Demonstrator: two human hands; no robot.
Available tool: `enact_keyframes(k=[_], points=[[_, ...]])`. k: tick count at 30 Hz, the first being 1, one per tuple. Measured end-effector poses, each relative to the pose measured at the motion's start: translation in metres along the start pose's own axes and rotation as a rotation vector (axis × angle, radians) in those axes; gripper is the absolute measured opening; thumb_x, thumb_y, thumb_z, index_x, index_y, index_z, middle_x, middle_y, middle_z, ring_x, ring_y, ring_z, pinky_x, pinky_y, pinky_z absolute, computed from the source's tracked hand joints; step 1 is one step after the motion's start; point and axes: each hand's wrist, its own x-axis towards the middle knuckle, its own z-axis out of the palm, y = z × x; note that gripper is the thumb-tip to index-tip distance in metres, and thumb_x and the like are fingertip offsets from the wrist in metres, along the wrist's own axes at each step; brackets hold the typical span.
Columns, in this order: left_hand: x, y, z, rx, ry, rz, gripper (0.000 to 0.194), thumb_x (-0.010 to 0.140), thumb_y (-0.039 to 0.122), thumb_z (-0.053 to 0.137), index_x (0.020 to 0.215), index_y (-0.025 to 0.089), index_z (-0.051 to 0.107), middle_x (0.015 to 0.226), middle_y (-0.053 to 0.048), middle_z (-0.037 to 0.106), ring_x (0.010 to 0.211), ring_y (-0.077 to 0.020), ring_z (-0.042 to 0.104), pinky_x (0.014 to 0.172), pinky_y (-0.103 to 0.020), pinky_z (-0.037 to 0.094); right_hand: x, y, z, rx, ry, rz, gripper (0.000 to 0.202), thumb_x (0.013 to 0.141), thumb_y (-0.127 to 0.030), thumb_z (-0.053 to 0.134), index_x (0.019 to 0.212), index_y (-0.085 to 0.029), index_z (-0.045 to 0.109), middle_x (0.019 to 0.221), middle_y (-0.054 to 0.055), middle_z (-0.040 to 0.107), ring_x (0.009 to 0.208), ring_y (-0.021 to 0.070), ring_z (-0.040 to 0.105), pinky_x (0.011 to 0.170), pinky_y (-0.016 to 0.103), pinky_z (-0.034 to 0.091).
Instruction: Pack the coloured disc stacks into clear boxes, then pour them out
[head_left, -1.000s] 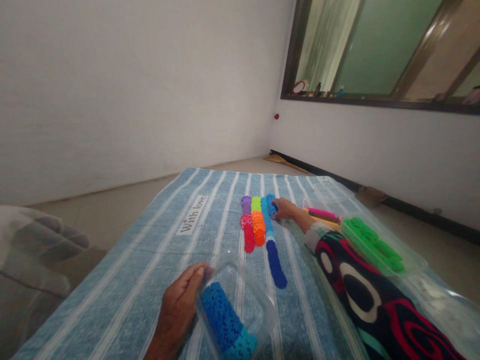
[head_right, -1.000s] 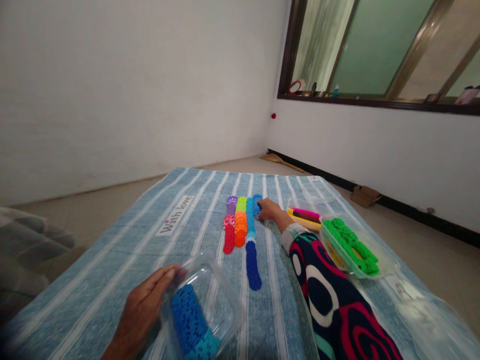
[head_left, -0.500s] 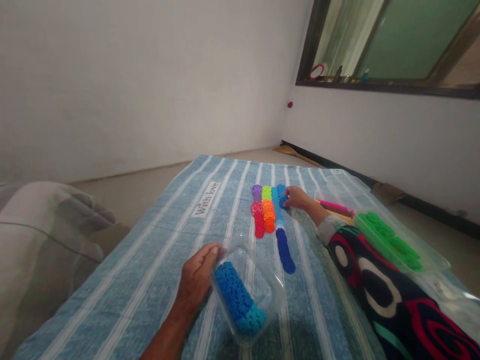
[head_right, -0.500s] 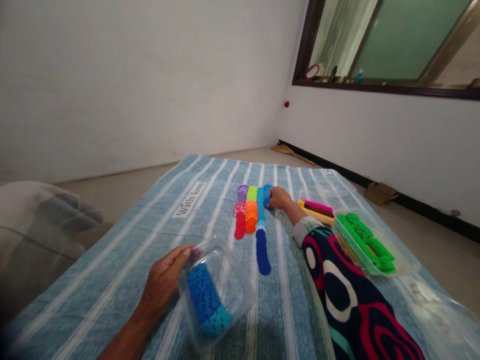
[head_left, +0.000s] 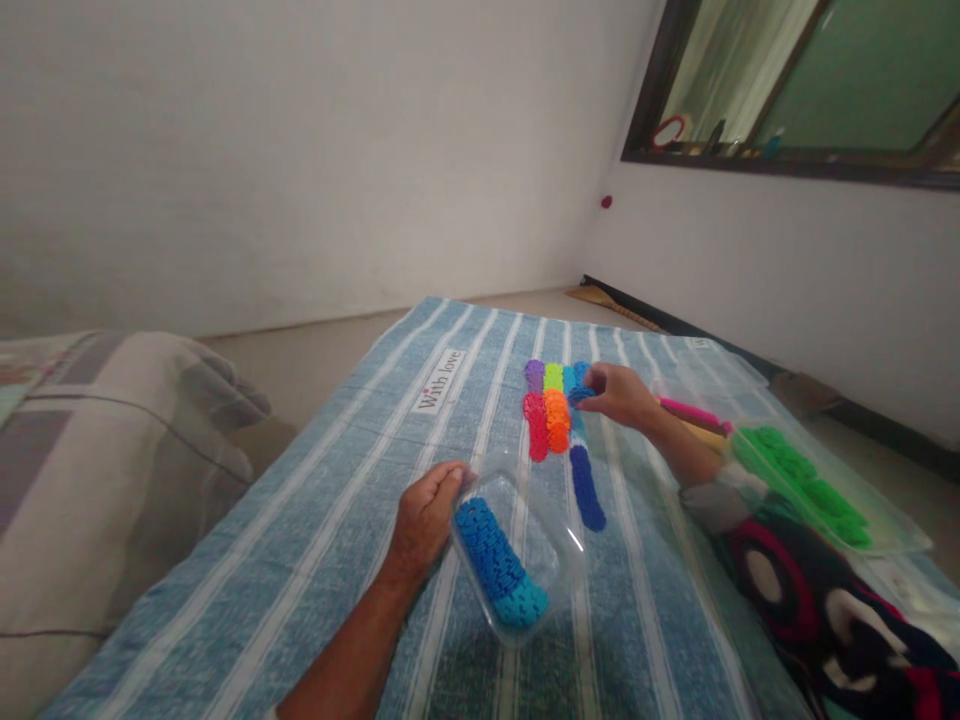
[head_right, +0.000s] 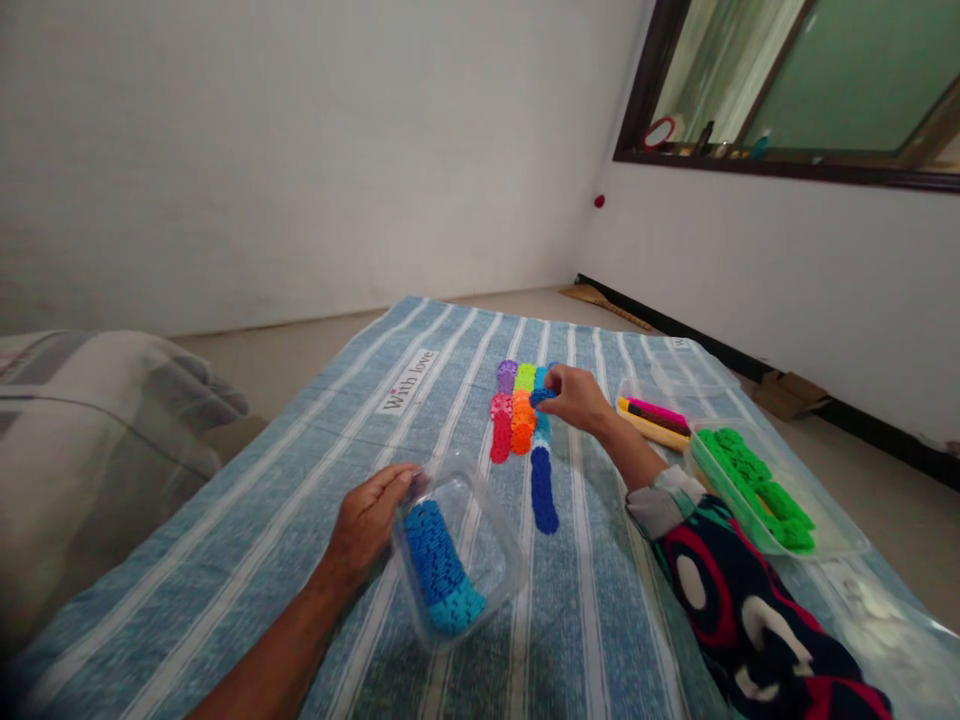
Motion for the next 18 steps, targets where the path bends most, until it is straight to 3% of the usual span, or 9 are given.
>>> enact_keyframes(k=[3,6,9,13,16,18], points=[[0.000,-0.001,0.000,-0.011,0.000,0.010,0.039,0.077,0.047,0.052,0.090,0.014,0.069,0.085,-0.006,0.073,0.083,-0.0228,0.066,0.081,-0.034,0.050,-0.030,-0.051,0.002,0.186,-0.105,-0.250,0.016,0.070,-0.024,0.069,0.077,-0.018,0.056,0.072,-0.002,0.060,0.063,0.0103,0.051,0.060,0.023,0.036],[0.000,0.000,0.000,-0.012,-0.009,0.024,0.038,0.077,0.046,0.052,0.090,0.014,0.069,0.084,-0.005,0.073,0.083,-0.0219,0.066,0.080,-0.032,0.049,-0.053,-0.096,0.020,0.200,-0.175,-0.493,0.013,0.073,-0.020,0.066,0.076,-0.018,0.054,0.075,-0.002,0.058,0.066,0.0101,0.050,0.062,0.022,0.036],[0.000,0.001,-0.001,-0.006,-0.029,0.070,0.038,0.079,0.045,0.051,0.089,0.014,0.069,0.084,-0.004,0.072,0.085,-0.0215,0.065,0.081,-0.031,0.048,-0.063,-0.124,0.046,0.074,-0.216,-0.577,0.013,0.074,-0.016,0.064,0.084,-0.018,0.056,0.084,0.002,0.061,0.076,0.0144,0.054,0.066,0.025,0.038],[-0.001,0.002,-0.001,-0.016,-0.025,0.110,0.038,0.080,0.045,0.049,0.090,0.014,0.069,0.085,-0.004,0.071,0.086,-0.0217,0.064,0.082,-0.031,0.047,-0.069,-0.136,0.074,-0.025,-0.249,-0.598,0.024,0.078,-0.018,0.062,0.102,-0.017,0.056,0.097,0.008,0.062,0.089,0.0213,0.056,0.070,0.030,0.041],[-0.002,0.000,0.000,-0.027,-0.010,0.112,0.037,0.081,0.045,0.048,0.089,0.014,0.069,0.086,-0.004,0.071,0.087,-0.0210,0.064,0.083,-0.030,0.047,-0.073,-0.132,0.081,0.069,-0.280,-0.594,0.037,0.078,-0.021,0.066,0.112,-0.019,0.054,0.103,0.007,0.062,0.095,0.0213,0.057,0.075,0.031,0.043],[-0.002,-0.001,0.000,-0.015,-0.020,0.116,0.037,0.082,0.045,0.046,0.087,0.015,0.068,0.082,-0.003,0.069,0.082,-0.0199,0.063,0.079,-0.029,0.047,-0.075,-0.127,0.081,0.175,-0.309,-0.558,0.036,0.075,-0.025,0.070,0.108,-0.019,0.057,0.102,0.006,0.063,0.092,0.0198,0.058,0.078,0.030,0.044]])
